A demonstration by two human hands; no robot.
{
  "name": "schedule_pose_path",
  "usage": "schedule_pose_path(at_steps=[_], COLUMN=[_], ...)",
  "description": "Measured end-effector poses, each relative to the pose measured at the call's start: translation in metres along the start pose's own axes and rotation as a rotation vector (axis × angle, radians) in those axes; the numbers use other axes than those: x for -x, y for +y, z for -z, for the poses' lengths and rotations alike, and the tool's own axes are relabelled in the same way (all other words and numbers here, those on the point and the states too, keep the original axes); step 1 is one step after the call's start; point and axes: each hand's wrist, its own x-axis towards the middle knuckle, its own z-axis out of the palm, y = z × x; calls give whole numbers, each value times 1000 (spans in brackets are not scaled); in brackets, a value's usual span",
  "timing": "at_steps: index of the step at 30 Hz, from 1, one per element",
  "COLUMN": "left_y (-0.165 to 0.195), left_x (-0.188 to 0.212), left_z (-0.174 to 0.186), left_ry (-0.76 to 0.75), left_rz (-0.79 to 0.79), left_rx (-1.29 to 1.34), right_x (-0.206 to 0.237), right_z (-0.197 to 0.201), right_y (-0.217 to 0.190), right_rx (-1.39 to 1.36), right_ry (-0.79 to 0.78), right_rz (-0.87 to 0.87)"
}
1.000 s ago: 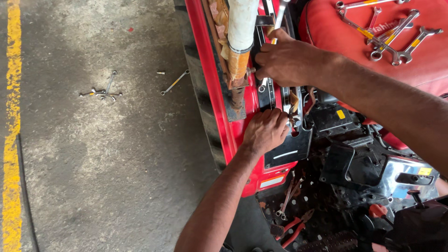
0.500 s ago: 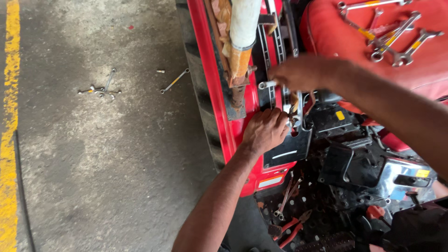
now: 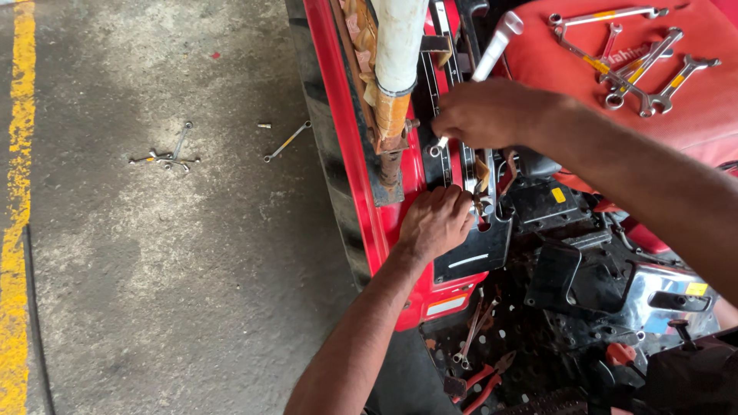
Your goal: The person uses a wrench to tighten bolts on the side panel of a red tractor. They adjust the panel and continue securing fasteners near the seat and engine area.
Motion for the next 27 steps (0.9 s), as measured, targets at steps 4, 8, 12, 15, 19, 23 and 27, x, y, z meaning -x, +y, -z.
schedule_pose_path(at_steps=[4,8,12,15,19,23,27], left_y=[0,-1,-2,-3,-4,-4,-3], left_x=[0,1,3,3,4,5,4], left_z=[-1,-4,-9,-13,-15,-12,-8], left_ry=[30,6,-3,-22,-16,-8,20], left_rz=[7,12,12,-12,-12,-6,-16], left_rx=[15,5,1,-41,-41,-20,-32], right_x=[-7,-10,-2,1,-9,-12,7], right_z=[14,15,13,13,9,-5,-28], right_y=[-11,-14,-11,-11,-14,-10,-3], right_rx=[372,377,363,361,458,383,-255], right_ry=[157,220,178,173,187,210,12], right_rz=[140,211,195,200,226,176,-75])
